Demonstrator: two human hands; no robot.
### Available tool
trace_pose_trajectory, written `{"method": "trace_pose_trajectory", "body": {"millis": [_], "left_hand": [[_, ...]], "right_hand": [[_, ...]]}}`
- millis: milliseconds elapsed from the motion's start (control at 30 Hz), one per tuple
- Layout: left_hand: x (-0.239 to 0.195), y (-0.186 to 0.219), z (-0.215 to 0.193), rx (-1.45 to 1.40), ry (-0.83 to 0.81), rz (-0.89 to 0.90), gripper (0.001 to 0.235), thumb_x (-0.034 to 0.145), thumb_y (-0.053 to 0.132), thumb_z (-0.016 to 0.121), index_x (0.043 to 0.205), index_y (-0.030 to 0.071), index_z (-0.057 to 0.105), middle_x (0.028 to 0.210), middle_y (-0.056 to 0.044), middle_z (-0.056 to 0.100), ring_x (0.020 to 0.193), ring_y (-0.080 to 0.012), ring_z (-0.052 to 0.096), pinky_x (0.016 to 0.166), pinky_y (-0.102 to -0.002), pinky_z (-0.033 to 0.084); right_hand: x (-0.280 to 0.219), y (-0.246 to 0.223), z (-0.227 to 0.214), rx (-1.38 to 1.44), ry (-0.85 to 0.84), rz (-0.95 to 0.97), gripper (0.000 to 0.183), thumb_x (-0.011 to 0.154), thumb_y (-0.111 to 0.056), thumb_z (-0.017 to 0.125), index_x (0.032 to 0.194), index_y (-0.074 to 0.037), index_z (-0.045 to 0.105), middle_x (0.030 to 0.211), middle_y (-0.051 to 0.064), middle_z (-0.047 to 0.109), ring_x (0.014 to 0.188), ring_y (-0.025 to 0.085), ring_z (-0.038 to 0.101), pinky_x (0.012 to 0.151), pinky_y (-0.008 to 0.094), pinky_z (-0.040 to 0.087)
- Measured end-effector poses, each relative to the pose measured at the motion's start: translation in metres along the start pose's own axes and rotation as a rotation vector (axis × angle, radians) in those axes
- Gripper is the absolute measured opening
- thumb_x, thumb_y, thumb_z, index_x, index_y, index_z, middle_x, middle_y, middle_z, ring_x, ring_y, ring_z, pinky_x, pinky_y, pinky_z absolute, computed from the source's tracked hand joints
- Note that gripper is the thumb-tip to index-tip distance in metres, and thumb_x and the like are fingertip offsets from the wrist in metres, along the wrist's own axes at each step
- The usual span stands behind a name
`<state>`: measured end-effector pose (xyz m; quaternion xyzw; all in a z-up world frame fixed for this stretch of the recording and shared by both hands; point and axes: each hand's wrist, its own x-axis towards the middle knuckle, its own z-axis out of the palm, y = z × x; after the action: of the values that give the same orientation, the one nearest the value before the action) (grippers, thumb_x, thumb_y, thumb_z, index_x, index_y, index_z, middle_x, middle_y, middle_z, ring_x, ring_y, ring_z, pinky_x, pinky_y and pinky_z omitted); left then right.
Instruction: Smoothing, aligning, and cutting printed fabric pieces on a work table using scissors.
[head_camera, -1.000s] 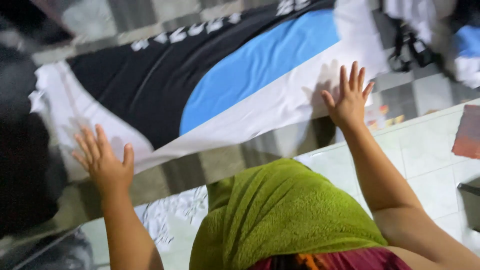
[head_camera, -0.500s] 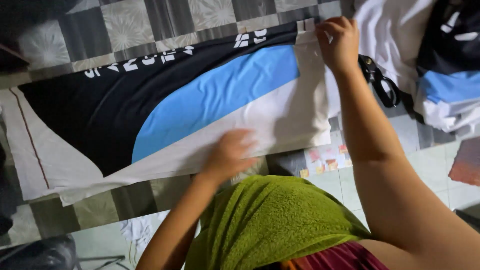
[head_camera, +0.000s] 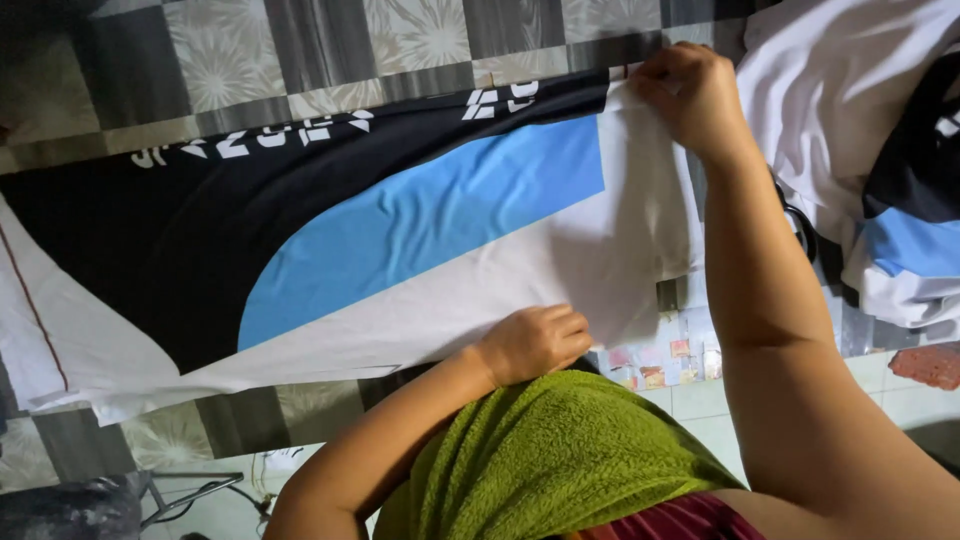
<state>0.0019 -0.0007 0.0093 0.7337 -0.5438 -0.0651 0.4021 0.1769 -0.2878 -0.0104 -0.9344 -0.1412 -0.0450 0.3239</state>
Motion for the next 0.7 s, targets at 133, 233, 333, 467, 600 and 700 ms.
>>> {"method": "trace_pose_trajectory", "body": {"millis": [133, 233, 333, 467, 600, 700], "left_hand": [[-0.003, -0.005, 0.008, -0.199, -0.104, 0.093, 0.012, 0.085, 0.003, 0.067, 0.091, 0.005, 0.057, 0.087, -0.007, 0.056, 0.073, -0.0189, 0.054, 0.066, -0.028, 0.048], [-0.004, -0.011, 0.017, -0.317, -0.150, 0.079, 0.013, 0.086, 0.004, 0.066, 0.095, 0.004, 0.056, 0.091, -0.008, 0.056, 0.077, -0.0207, 0.056, 0.069, -0.030, 0.048], [-0.007, -0.010, 0.021, -0.373, -0.190, 0.061, 0.015, 0.086, 0.005, 0.067, 0.095, 0.004, 0.055, 0.091, -0.008, 0.056, 0.077, -0.0205, 0.057, 0.069, -0.031, 0.049], [-0.009, -0.013, 0.024, -0.405, -0.240, -0.021, 0.023, 0.090, 0.013, 0.061, 0.109, 0.001, 0.061, 0.112, -0.020, 0.064, 0.104, -0.0312, 0.064, 0.089, -0.035, 0.057], [-0.026, -0.023, -0.005, -0.347, -0.024, -0.046, 0.029, 0.097, 0.013, 0.050, 0.122, -0.001, 0.053, 0.118, -0.018, 0.061, 0.106, -0.0306, 0.063, 0.093, -0.040, 0.056], [-0.069, -0.042, -0.050, 0.023, 0.197, -0.102, 0.021, 0.098, 0.002, 0.045, 0.111, -0.006, 0.059, 0.118, -0.018, 0.061, 0.114, -0.0324, 0.059, 0.101, -0.044, 0.049]], "right_hand": [[0.008, -0.006, -0.005, 0.081, -0.058, 0.200, 0.009, 0.097, -0.012, 0.068, 0.098, -0.003, 0.066, 0.090, 0.008, 0.067, 0.082, 0.018, 0.060, 0.073, 0.031, 0.045], [0.008, 0.001, -0.002, -0.032, -0.036, 0.178, 0.013, 0.097, -0.014, 0.066, 0.096, -0.002, 0.065, 0.088, 0.010, 0.067, 0.080, 0.023, 0.062, 0.069, 0.034, 0.045], [0.001, 0.005, 0.006, -0.166, 0.002, 0.140, 0.014, 0.096, -0.015, 0.064, 0.093, -0.001, 0.066, 0.085, 0.013, 0.068, 0.074, 0.029, 0.063, 0.063, 0.038, 0.045], [-0.002, 0.007, 0.011, -0.294, 0.128, 0.015, 0.015, 0.098, -0.009, 0.071, 0.087, -0.002, 0.064, 0.080, 0.013, 0.058, 0.073, 0.032, 0.056, 0.063, 0.041, 0.042], [-0.016, 0.019, 0.011, -0.208, 0.145, -0.061, 0.014, 0.095, -0.012, 0.080, 0.099, -0.001, 0.073, 0.089, 0.012, 0.068, 0.081, 0.030, 0.062, 0.073, 0.038, 0.046], [-0.032, 0.078, 0.037, -0.089, 0.066, 0.069, 0.012, 0.098, -0.007, 0.079, 0.104, -0.001, 0.070, 0.093, 0.011, 0.066, 0.078, 0.023, 0.060, 0.064, 0.035, 0.044]]}}
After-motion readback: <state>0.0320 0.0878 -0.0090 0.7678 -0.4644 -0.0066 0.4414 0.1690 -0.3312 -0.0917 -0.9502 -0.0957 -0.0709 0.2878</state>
